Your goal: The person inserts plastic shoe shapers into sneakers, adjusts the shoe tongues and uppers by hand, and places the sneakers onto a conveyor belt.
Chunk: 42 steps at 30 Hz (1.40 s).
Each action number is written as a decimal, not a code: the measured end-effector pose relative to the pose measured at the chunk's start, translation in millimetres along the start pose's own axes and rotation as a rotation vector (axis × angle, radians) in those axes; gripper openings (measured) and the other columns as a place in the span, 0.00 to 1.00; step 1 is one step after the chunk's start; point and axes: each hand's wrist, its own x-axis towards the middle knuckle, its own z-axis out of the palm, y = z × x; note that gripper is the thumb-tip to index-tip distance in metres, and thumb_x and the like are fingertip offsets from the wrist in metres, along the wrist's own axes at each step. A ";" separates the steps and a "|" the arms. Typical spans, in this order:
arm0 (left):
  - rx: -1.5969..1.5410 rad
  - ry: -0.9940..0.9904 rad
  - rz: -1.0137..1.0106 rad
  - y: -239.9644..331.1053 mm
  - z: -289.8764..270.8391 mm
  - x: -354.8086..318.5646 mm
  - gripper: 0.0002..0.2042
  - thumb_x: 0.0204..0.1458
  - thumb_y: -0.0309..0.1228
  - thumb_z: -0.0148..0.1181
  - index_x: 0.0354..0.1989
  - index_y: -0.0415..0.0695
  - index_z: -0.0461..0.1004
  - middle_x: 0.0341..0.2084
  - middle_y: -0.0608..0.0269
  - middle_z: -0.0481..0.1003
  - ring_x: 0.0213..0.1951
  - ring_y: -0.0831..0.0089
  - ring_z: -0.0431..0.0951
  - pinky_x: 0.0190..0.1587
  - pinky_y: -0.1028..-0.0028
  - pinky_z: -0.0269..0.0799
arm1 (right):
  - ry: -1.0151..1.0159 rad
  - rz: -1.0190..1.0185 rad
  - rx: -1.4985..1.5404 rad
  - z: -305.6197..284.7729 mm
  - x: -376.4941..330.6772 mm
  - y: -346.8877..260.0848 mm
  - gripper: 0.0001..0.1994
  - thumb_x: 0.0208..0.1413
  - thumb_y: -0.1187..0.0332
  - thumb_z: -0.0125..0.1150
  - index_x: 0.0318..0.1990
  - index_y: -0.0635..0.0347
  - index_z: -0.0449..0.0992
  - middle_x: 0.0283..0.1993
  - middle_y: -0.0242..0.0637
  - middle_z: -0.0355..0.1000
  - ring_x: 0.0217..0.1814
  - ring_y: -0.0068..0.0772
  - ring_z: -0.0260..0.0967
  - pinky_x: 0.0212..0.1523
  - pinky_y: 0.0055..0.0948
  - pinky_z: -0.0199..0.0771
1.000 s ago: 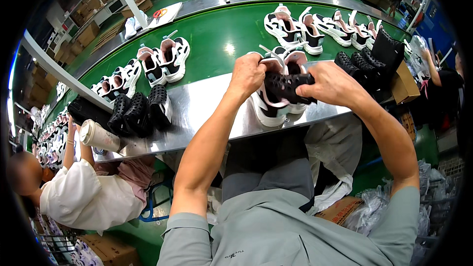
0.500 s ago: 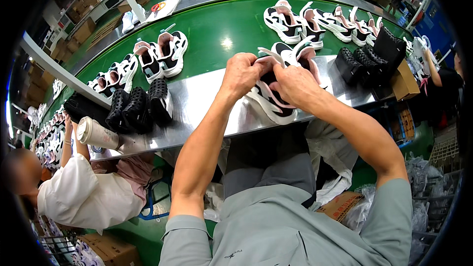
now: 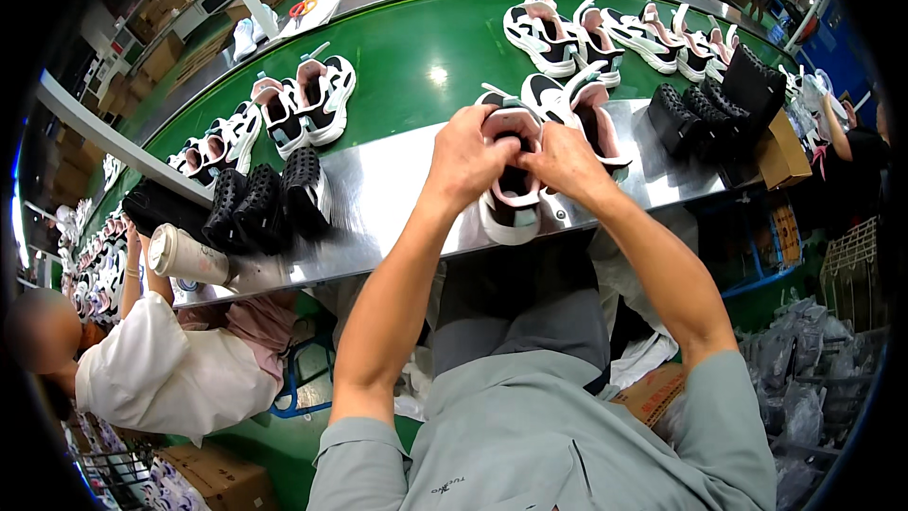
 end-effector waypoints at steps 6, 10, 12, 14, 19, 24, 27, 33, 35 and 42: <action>0.199 -0.029 -0.236 -13.6 5.1 -24.0 0.25 0.47 0.25 0.62 0.57 0.39 0.67 0.41 0.37 0.74 0.46 0.42 0.76 0.51 0.53 0.72 | 0.372 -0.430 0.014 17.0 -4.6 6.3 0.34 0.45 0.63 0.73 0.59 0.66 0.66 0.53 0.56 0.73 0.58 0.59 0.70 0.57 0.48 0.71; 0.097 0.130 -0.267 -23.6 6.5 -23.4 0.18 0.51 0.23 0.61 0.51 0.39 0.71 0.30 0.47 0.78 0.35 0.52 0.80 0.41 0.58 0.74 | 0.108 -0.412 0.509 15.3 21.8 -0.6 0.15 0.51 0.79 0.52 0.47 0.63 0.74 0.40 0.39 0.76 0.39 0.26 0.72 0.43 0.25 0.73; 0.113 0.204 -0.269 -28.3 9.0 -21.8 0.16 0.53 0.23 0.61 0.51 0.40 0.71 0.30 0.49 0.80 0.32 0.57 0.82 0.37 0.62 0.75 | 0.048 -0.453 0.518 17.6 22.6 6.2 0.13 0.50 0.81 0.49 0.44 0.64 0.73 0.39 0.36 0.74 0.40 0.26 0.72 0.44 0.25 0.72; -0.027 0.218 -0.327 -24.8 11.2 -18.3 0.12 0.54 0.21 0.57 0.47 0.38 0.70 0.33 0.41 0.76 0.38 0.45 0.78 0.43 0.54 0.71 | 0.092 -0.539 0.383 26.4 16.3 4.2 0.16 0.51 0.81 0.48 0.49 0.64 0.71 0.43 0.34 0.72 0.45 0.25 0.71 0.49 0.25 0.71; 0.186 0.043 -0.252 -27.1 -1.7 -22.7 0.24 0.46 0.22 0.64 0.55 0.43 0.73 0.44 0.46 0.77 0.46 0.50 0.79 0.50 0.60 0.76 | -0.101 -0.321 1.096 27.8 20.4 -14.5 0.12 0.63 0.69 0.49 0.49 0.65 0.71 0.47 0.37 0.72 0.52 0.25 0.69 0.56 0.26 0.68; 0.487 0.026 0.417 2.3 -1.6 2.9 0.12 0.43 0.24 0.66 0.39 0.45 0.81 0.44 0.60 0.76 0.47 0.60 0.73 0.51 0.64 0.71 | 0.032 -0.244 1.677 39.4 43.6 13.4 0.11 0.70 0.65 0.44 0.44 0.64 0.71 0.35 0.35 0.71 0.42 0.32 0.70 0.51 0.32 0.71; 0.729 -0.122 0.638 0.2 -4.1 4.2 0.07 0.43 0.25 0.64 0.33 0.45 0.82 0.39 0.64 0.76 0.44 0.63 0.73 0.49 0.65 0.70 | 0.059 -0.137 1.829 39.2 49.3 20.4 0.10 0.70 0.66 0.45 0.42 0.62 0.70 0.29 0.30 0.66 0.35 0.31 0.68 0.45 0.32 0.71; 0.675 -0.343 0.645 4.5 -15.6 0.8 0.11 0.44 0.26 0.63 0.38 0.44 0.81 0.39 0.61 0.76 0.46 0.63 0.74 0.52 0.67 0.70 | 0.201 -0.087 1.761 31.5 36.6 -10.2 0.13 0.69 0.65 0.46 0.49 0.67 0.68 0.27 0.30 0.64 0.32 0.27 0.63 0.41 0.28 0.66; 0.334 -0.006 0.338 18.9 -24.3 -16.7 0.18 0.48 0.29 0.66 0.49 0.42 0.78 0.46 0.56 0.77 0.50 0.58 0.76 0.55 0.66 0.71 | 0.168 -0.123 1.832 25.1 30.2 -5.2 0.17 0.69 0.61 0.45 0.49 0.68 0.70 0.27 0.30 0.64 0.33 0.28 0.63 0.42 0.27 0.65; -0.198 -0.697 -0.978 6.8 -58.1 -75.1 0.36 0.58 0.61 0.53 0.66 0.47 0.63 0.47 0.54 0.74 0.33 0.65 0.79 0.33 0.58 0.83 | -0.086 -0.194 1.830 47.5 -25.4 -6.0 0.10 0.68 0.65 0.51 0.41 0.63 0.72 0.30 0.32 0.67 0.39 0.28 0.67 0.48 0.30 0.65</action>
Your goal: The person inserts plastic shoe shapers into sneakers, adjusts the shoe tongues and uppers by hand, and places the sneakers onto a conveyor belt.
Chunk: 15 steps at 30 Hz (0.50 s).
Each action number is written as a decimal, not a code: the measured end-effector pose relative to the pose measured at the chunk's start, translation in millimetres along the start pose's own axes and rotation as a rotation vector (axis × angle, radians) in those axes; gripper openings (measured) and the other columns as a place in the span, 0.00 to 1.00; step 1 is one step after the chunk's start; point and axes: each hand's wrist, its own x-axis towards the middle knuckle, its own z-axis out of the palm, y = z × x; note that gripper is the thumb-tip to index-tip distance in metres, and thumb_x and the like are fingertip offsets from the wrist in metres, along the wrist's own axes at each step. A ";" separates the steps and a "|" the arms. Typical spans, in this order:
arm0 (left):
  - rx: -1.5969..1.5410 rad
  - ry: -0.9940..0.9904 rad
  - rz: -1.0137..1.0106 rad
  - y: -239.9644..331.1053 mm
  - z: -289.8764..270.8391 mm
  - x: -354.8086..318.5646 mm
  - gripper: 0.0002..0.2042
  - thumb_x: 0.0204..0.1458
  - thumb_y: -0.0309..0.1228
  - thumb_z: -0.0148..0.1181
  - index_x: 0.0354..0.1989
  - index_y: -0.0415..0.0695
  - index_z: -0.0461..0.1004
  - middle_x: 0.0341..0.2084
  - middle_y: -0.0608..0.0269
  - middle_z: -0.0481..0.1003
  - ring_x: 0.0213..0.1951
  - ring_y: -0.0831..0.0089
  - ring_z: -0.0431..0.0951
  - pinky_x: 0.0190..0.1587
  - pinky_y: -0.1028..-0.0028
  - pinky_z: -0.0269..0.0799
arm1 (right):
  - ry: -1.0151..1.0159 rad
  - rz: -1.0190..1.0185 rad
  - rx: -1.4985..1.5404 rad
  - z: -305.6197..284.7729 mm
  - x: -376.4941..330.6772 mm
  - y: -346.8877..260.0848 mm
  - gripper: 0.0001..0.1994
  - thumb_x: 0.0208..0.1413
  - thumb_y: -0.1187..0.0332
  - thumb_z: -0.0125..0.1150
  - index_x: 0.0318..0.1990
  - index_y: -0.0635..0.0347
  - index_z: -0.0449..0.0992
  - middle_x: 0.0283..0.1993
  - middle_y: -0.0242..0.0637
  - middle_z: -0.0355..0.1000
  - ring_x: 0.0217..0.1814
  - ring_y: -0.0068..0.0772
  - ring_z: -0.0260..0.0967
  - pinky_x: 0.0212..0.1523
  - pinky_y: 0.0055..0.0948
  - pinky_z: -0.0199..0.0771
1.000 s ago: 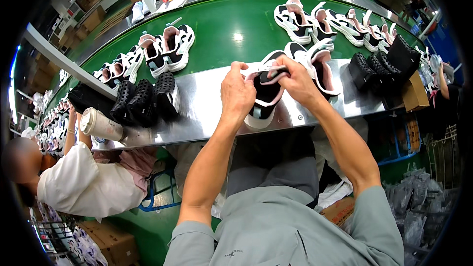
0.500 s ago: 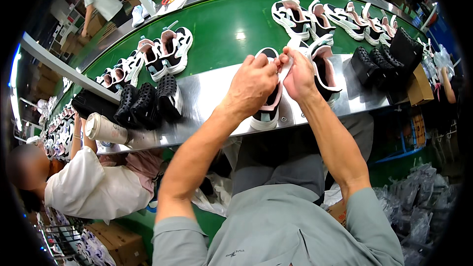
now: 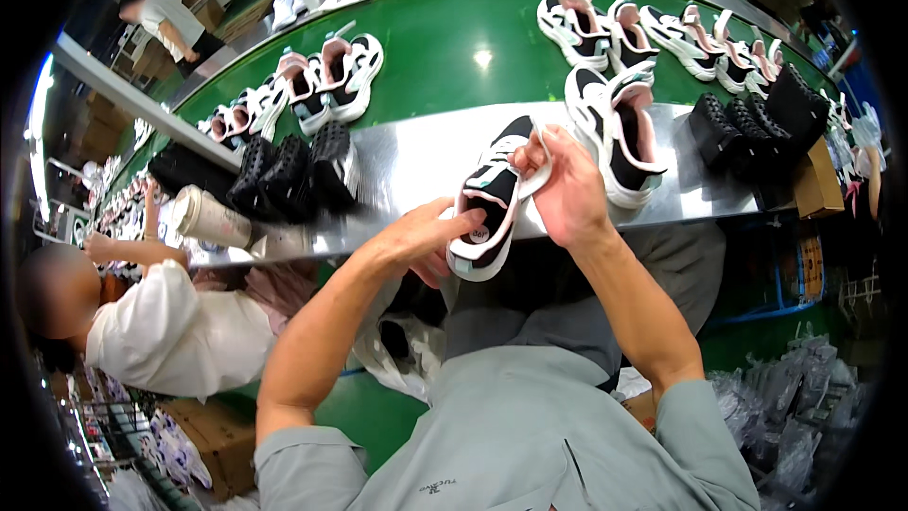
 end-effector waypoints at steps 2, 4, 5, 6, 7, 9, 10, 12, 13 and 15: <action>-0.157 -0.024 0.013 0.0 17.1 -13.1 0.31 0.56 0.46 0.60 0.66 0.48 0.62 0.45 0.56 0.74 0.33 0.67 0.79 0.33 0.60 0.83 | -0.013 0.005 0.042 2.7 -21.6 2.7 0.07 0.67 0.68 0.53 0.43 0.64 0.71 0.33 0.33 0.69 0.42 0.27 0.69 0.51 0.29 0.66; -0.316 0.011 0.083 -20.8 24.2 -8.2 0.32 0.51 0.30 0.61 0.67 0.45 0.61 0.44 0.55 0.74 0.35 0.68 0.79 0.35 0.63 0.82 | -0.050 0.050 0.012 11.3 -41.2 -8.2 0.07 0.66 0.69 0.55 0.44 0.63 0.71 0.39 0.36 0.73 0.45 0.27 0.72 0.54 0.30 0.69; -0.368 0.051 0.117 -30.5 25.1 -8.6 0.35 0.47 0.22 0.59 0.68 0.44 0.60 0.45 0.54 0.75 0.37 0.69 0.79 0.36 0.65 0.81 | -0.071 0.088 -0.061 15.3 -51.0 -16.9 0.08 0.66 0.68 0.55 0.45 0.63 0.71 0.40 0.37 0.75 0.46 0.27 0.72 0.54 0.30 0.70; -0.370 0.173 0.151 -33.8 29.7 -11.4 0.37 0.42 0.17 0.53 0.68 0.41 0.59 0.45 0.52 0.76 0.41 0.69 0.79 0.40 0.70 0.78 | -0.137 0.073 -0.212 10.9 -58.4 -27.0 0.08 0.66 0.68 0.57 0.46 0.64 0.71 0.43 0.37 0.76 0.49 0.25 0.73 0.53 0.29 0.72; -0.248 0.291 0.173 -32.6 33.0 -18.8 0.36 0.42 0.19 0.54 0.67 0.40 0.62 0.44 0.51 0.77 0.43 0.67 0.79 0.46 0.71 0.76 | -0.146 0.078 -0.356 13.6 -67.8 -38.3 0.09 0.65 0.70 0.59 0.47 0.64 0.72 0.43 0.35 0.75 0.48 0.23 0.72 0.52 0.25 0.71; 0.139 0.459 0.321 -23.8 32.7 -31.4 0.34 0.42 0.25 0.59 0.65 0.42 0.66 0.46 0.40 0.74 0.47 0.51 0.77 0.53 0.65 0.73 | -0.258 0.028 -0.609 14.5 -76.3 -58.3 0.10 0.64 0.71 0.62 0.48 0.65 0.71 0.41 0.32 0.74 0.46 0.21 0.70 0.51 0.23 0.70; 0.322 0.539 0.370 -22.3 34.1 -35.1 0.33 0.43 0.27 0.60 0.64 0.46 0.68 0.46 0.36 0.73 0.51 0.47 0.74 0.56 0.63 0.71 | -0.294 0.004 -0.675 16.0 -80.1 -64.7 0.08 0.63 0.72 0.63 0.45 0.65 0.73 0.38 0.31 0.72 0.41 0.22 0.68 0.47 0.22 0.68; 0.445 0.603 0.496 -12.0 37.5 -44.9 0.32 0.43 0.28 0.64 0.63 0.50 0.70 0.47 0.38 0.69 0.53 0.46 0.70 0.58 0.60 0.68 | -0.346 -0.085 -0.877 15.1 -81.4 -75.5 0.07 0.62 0.72 0.64 0.42 0.66 0.74 0.37 0.31 0.72 0.39 0.22 0.67 0.44 0.22 0.67; 0.492 0.629 0.552 -8.3 37.6 -48.1 0.32 0.43 0.28 0.66 0.63 0.50 0.71 0.48 0.39 0.68 0.52 0.46 0.70 0.57 0.59 0.69 | -0.399 -0.187 -1.070 17.1 -80.7 -79.6 0.06 0.62 0.72 0.64 0.39 0.66 0.75 0.36 0.32 0.71 0.37 0.23 0.66 0.41 0.23 0.67; 0.553 0.657 0.612 1.2 37.1 -52.4 0.36 0.38 0.28 0.72 0.62 0.52 0.71 0.49 0.43 0.68 0.53 0.47 0.70 0.58 0.60 0.69 | -0.345 -0.169 -1.151 28.1 -83.6 -85.7 0.06 0.61 0.72 0.65 0.36 0.66 0.76 0.33 0.33 0.70 0.34 0.26 0.63 0.36 0.26 0.64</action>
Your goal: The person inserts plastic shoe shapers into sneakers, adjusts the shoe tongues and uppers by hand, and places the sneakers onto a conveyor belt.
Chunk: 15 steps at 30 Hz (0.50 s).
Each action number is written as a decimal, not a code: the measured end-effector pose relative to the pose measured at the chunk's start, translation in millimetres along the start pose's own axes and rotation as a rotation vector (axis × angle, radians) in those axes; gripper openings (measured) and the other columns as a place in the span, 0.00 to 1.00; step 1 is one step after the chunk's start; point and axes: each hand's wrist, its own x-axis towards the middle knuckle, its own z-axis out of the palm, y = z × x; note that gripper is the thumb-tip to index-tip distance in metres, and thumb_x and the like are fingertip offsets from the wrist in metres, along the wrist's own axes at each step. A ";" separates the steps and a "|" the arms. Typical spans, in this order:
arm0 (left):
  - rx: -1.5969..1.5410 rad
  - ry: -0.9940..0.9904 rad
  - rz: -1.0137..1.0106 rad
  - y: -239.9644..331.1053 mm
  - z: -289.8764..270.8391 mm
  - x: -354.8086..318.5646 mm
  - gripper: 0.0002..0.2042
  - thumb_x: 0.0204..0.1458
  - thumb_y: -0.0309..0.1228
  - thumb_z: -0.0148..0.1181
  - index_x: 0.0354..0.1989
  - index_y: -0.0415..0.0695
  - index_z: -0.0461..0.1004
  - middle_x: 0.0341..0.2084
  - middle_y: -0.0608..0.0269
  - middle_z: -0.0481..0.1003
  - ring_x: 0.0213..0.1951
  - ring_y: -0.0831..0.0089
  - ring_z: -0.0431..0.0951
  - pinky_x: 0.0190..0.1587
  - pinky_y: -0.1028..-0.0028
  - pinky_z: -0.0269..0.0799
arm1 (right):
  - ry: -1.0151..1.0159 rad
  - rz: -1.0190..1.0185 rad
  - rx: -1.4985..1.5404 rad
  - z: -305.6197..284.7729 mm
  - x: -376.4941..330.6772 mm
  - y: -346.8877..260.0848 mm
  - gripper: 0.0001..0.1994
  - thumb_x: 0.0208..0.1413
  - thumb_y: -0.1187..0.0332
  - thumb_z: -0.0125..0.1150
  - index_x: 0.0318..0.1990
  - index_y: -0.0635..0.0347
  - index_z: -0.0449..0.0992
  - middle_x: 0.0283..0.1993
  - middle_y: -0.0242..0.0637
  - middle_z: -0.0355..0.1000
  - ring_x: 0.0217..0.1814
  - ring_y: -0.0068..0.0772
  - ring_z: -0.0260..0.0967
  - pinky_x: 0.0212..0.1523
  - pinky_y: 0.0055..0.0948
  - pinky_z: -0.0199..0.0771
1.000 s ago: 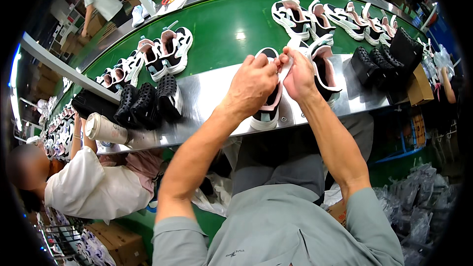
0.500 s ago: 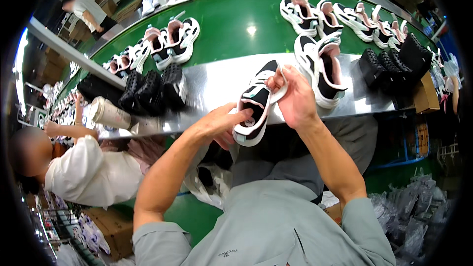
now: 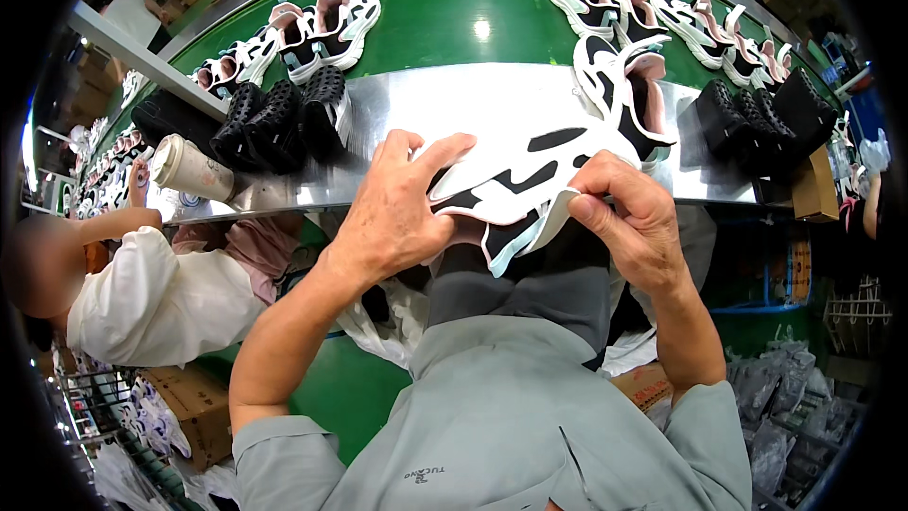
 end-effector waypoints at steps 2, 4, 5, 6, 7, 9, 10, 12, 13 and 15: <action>0.048 0.026 0.075 6.1 -4.1 4.8 0.39 0.34 0.28 0.78 0.62 0.53 0.72 0.50 0.47 0.68 0.54 0.49 0.71 0.58 0.60 0.69 | -0.057 -0.065 -0.145 -2.1 2.9 -7.5 0.05 0.60 0.72 0.65 0.37 0.65 0.76 0.30 0.33 0.68 0.32 0.29 0.62 0.35 0.28 0.63; 0.153 0.049 0.194 10.1 -7.1 9.2 0.40 0.32 0.25 0.78 0.62 0.55 0.73 0.52 0.46 0.67 0.55 0.48 0.69 0.57 0.59 0.69 | -0.074 -0.084 -0.192 -1.0 8.0 -16.3 0.05 0.59 0.73 0.65 0.36 0.65 0.76 0.28 0.35 0.67 0.32 0.34 0.62 0.34 0.31 0.64; 0.149 0.068 0.243 11.6 -7.7 11.7 0.39 0.32 0.23 0.77 0.61 0.57 0.74 0.52 0.45 0.67 0.54 0.46 0.69 0.57 0.59 0.70 | -0.121 -0.089 -0.236 -1.2 10.6 -19.8 0.05 0.58 0.73 0.64 0.35 0.65 0.75 0.28 0.37 0.67 0.32 0.36 0.63 0.35 0.32 0.64; 0.146 0.070 0.244 13.7 -8.5 14.3 0.39 0.32 0.23 0.77 0.61 0.57 0.74 0.52 0.45 0.67 0.54 0.46 0.69 0.57 0.59 0.70 | -0.168 -0.094 -0.282 -2.5 12.8 -22.1 0.05 0.58 0.73 0.64 0.35 0.64 0.75 0.28 0.38 0.67 0.32 0.38 0.63 0.35 0.34 0.65; 0.182 0.062 0.297 15.3 -9.4 16.5 0.39 0.31 0.23 0.76 0.60 0.58 0.74 0.53 0.45 0.66 0.54 0.46 0.69 0.56 0.58 0.70 | -0.208 -0.087 -0.316 -3.7 14.7 -22.8 0.05 0.58 0.72 0.63 0.33 0.64 0.74 0.28 0.41 0.68 0.32 0.42 0.65 0.35 0.38 0.66; 0.215 0.055 0.349 16.1 -10.2 20.4 0.40 0.30 0.23 0.76 0.60 0.58 0.75 0.53 0.45 0.66 0.54 0.45 0.69 0.56 0.58 0.70 | -0.252 -0.052 -0.342 -4.6 18.6 -26.9 0.06 0.58 0.72 0.62 0.34 0.64 0.74 0.28 0.42 0.68 0.32 0.45 0.66 0.35 0.39 0.66; 0.225 0.074 0.409 15.6 -10.3 22.2 0.41 0.28 0.23 0.76 0.60 0.59 0.75 0.53 0.45 0.66 0.54 0.46 0.69 0.55 0.58 0.71 | -0.294 -0.018 -0.364 -4.4 20.6 -28.5 0.06 0.58 0.71 0.62 0.34 0.64 0.74 0.28 0.43 0.68 0.32 0.47 0.67 0.34 0.40 0.67; 0.234 0.094 0.467 15.2 -11.2 24.2 0.41 0.27 0.22 0.75 0.60 0.59 0.75 0.52 0.45 0.66 0.53 0.47 0.69 0.55 0.57 0.71 | -0.321 -0.017 -0.383 -3.2 25.0 -28.4 0.06 0.57 0.71 0.62 0.33 0.64 0.74 0.28 0.45 0.69 0.31 0.50 0.67 0.34 0.42 0.67; 0.256 0.084 0.488 15.5 -12.6 24.9 0.41 0.26 0.22 0.74 0.59 0.59 0.75 0.52 0.46 0.66 0.53 0.48 0.69 0.54 0.58 0.71 | -0.344 -0.016 -0.399 -2.0 27.2 -28.0 0.07 0.57 0.70 0.62 0.32 0.65 0.74 0.28 0.46 0.69 0.31 0.52 0.68 0.34 0.44 0.67; 0.277 0.074 0.507 15.7 -14.6 24.9 0.41 0.26 0.22 0.73 0.59 0.59 0.75 0.51 0.46 0.66 0.52 0.49 0.69 0.54 0.58 0.71 | -0.366 0.004 -0.404 1.0 30.8 -27.4 0.07 0.56 0.70 0.62 0.31 0.65 0.75 0.27 0.47 0.70 0.31 0.53 0.69 0.34 0.44 0.68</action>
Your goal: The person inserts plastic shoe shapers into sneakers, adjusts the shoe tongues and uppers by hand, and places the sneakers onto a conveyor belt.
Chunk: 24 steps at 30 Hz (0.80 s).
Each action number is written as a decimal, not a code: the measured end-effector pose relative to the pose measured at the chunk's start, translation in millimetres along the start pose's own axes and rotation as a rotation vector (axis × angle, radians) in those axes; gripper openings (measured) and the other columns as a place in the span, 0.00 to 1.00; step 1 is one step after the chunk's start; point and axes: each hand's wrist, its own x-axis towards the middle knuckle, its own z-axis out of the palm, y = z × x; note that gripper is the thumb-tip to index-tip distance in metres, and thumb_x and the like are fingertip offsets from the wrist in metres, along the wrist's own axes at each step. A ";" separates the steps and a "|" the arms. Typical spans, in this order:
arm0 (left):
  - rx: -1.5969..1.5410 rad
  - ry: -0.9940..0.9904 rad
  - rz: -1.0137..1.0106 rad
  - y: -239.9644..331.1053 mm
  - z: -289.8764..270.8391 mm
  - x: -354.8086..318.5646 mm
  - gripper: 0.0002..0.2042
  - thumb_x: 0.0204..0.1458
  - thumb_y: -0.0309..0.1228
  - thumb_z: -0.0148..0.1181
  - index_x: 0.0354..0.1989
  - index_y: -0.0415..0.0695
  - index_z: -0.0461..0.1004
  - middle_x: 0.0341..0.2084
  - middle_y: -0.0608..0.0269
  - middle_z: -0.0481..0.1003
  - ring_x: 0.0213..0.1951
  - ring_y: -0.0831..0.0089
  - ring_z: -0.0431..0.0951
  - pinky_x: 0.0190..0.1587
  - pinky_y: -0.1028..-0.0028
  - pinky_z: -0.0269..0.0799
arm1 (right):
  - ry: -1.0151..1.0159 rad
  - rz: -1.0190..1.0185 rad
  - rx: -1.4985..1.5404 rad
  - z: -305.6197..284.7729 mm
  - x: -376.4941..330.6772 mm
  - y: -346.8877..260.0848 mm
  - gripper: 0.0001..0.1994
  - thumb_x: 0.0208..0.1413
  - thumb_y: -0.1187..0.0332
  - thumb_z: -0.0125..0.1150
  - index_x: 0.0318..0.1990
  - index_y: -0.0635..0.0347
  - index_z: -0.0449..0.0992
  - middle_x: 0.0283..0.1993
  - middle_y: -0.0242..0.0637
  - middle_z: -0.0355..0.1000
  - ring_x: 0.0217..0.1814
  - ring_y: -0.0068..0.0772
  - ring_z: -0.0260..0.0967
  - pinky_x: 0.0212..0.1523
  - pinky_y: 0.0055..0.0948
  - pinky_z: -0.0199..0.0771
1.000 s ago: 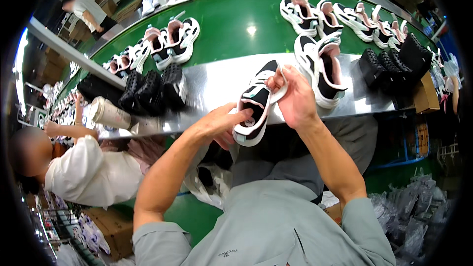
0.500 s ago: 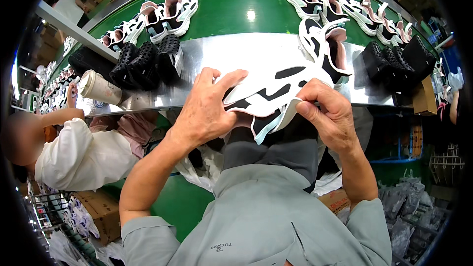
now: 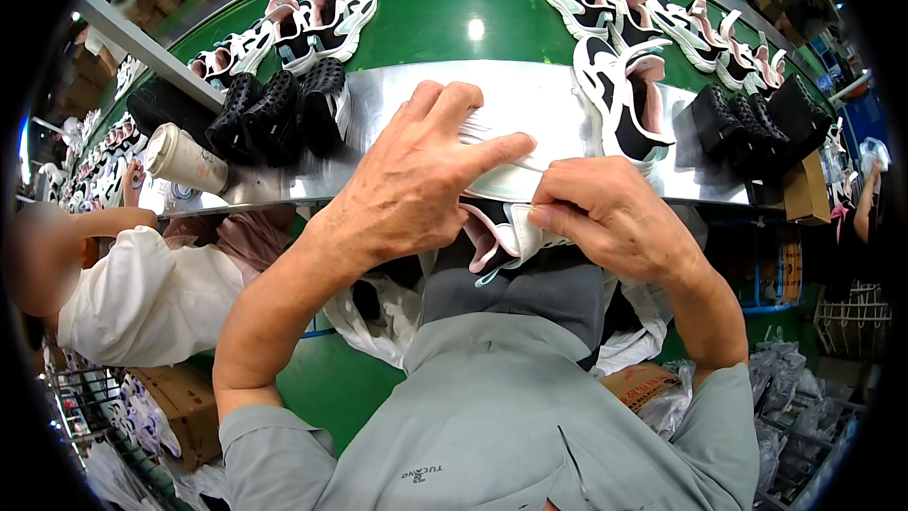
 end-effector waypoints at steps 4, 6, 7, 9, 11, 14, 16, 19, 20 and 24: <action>-0.007 -0.008 0.006 2.2 -5.7 1.3 0.39 0.25 0.20 0.69 0.57 0.57 0.76 0.50 0.47 0.66 0.51 0.49 0.69 0.55 0.59 0.70 | -0.090 0.127 -0.014 -2.2 10.7 -8.9 0.10 0.55 0.68 0.62 0.28 0.68 0.76 0.25 0.51 0.72 0.28 0.55 0.70 0.33 0.46 0.68; -0.034 -0.015 -0.003 2.7 -6.0 3.2 0.38 0.26 0.20 0.68 0.57 0.56 0.76 0.50 0.47 0.67 0.51 0.49 0.69 0.55 0.59 0.70 | -0.095 0.187 0.016 -2.7 15.3 -9.2 0.11 0.55 0.68 0.62 0.28 0.69 0.77 0.25 0.52 0.72 0.28 0.55 0.70 0.33 0.45 0.69; -0.072 0.008 -0.076 1.4 -3.5 4.1 0.36 0.29 0.21 0.66 0.57 0.54 0.76 0.48 0.47 0.67 0.51 0.48 0.69 0.56 0.59 0.69 | -0.100 0.248 0.046 -4.1 17.5 -8.9 0.12 0.56 0.67 0.61 0.29 0.69 0.77 0.25 0.53 0.72 0.27 0.55 0.71 0.33 0.44 0.70; -0.157 0.065 -0.231 -10.5 10.0 6.8 0.29 0.39 0.24 0.60 0.57 0.46 0.75 0.43 0.46 0.73 0.47 0.51 0.73 0.55 0.61 0.70 | 0.041 0.300 0.033 -4.9 23.3 1.8 0.12 0.56 0.66 0.61 0.31 0.70 0.77 0.25 0.53 0.73 0.26 0.54 0.71 0.33 0.42 0.71; -0.524 -0.025 -0.690 -30.2 18.1 11.5 0.23 0.44 0.32 0.62 0.52 0.39 0.77 0.41 0.39 0.78 0.45 0.47 0.78 0.50 0.62 0.73 | 0.386 0.148 0.027 0.9 25.0 29.5 0.10 0.57 0.66 0.64 0.36 0.67 0.77 0.31 0.52 0.75 0.32 0.48 0.74 0.36 0.41 0.72; -0.361 -0.171 -0.835 -66.9 29.6 0.7 0.21 0.46 0.39 0.61 0.44 0.35 0.80 0.39 0.37 0.79 0.45 0.43 0.79 0.50 0.59 0.73 | 0.652 0.258 -0.193 -17.1 9.0 54.6 0.09 0.56 0.67 0.65 0.38 0.66 0.77 0.37 0.50 0.75 0.40 0.47 0.74 0.41 0.41 0.73; -0.182 -0.237 -0.936 -79.8 37.0 4.5 0.18 0.48 0.39 0.59 0.36 0.33 0.81 0.34 0.37 0.80 0.43 0.41 0.80 0.47 0.56 0.75 | 0.764 0.356 -0.523 -35.2 -13.0 95.8 0.15 0.56 0.66 0.66 0.45 0.67 0.77 0.42 0.50 0.76 0.45 0.51 0.73 0.49 0.41 0.72; 0.374 -0.050 -0.763 -35.1 25.4 34.4 0.18 0.56 0.41 0.57 0.33 0.35 0.81 0.29 0.43 0.81 0.31 0.51 0.83 0.38 0.55 0.78 | 0.847 0.538 -0.521 -57.4 -43.2 178.0 0.24 0.54 0.61 0.67 0.52 0.72 0.73 0.48 0.53 0.76 0.46 0.48 0.76 0.48 0.39 0.76; 0.463 0.124 -0.664 -15.5 23.3 42.1 0.16 0.57 0.41 0.59 0.34 0.38 0.80 0.30 0.45 0.81 0.32 0.51 0.82 0.38 0.56 0.77 | 0.710 0.719 -0.185 -56.3 -40.8 178.0 0.26 0.53 0.60 0.67 0.53 0.73 0.72 0.47 0.53 0.76 0.43 0.44 0.77 0.42 0.39 0.77; -0.042 0.182 -0.494 33.1 59.7 94.3 0.19 0.56 0.41 0.64 0.46 0.37 0.78 0.38 0.47 0.81 0.43 0.49 0.81 0.46 0.59 0.76 | 0.511 0.846 0.050 -31.3 -14.7 133.6 0.35 0.51 0.56 0.71 0.60 0.69 0.64 0.45 0.51 0.74 0.40 0.40 0.76 0.40 0.35 0.78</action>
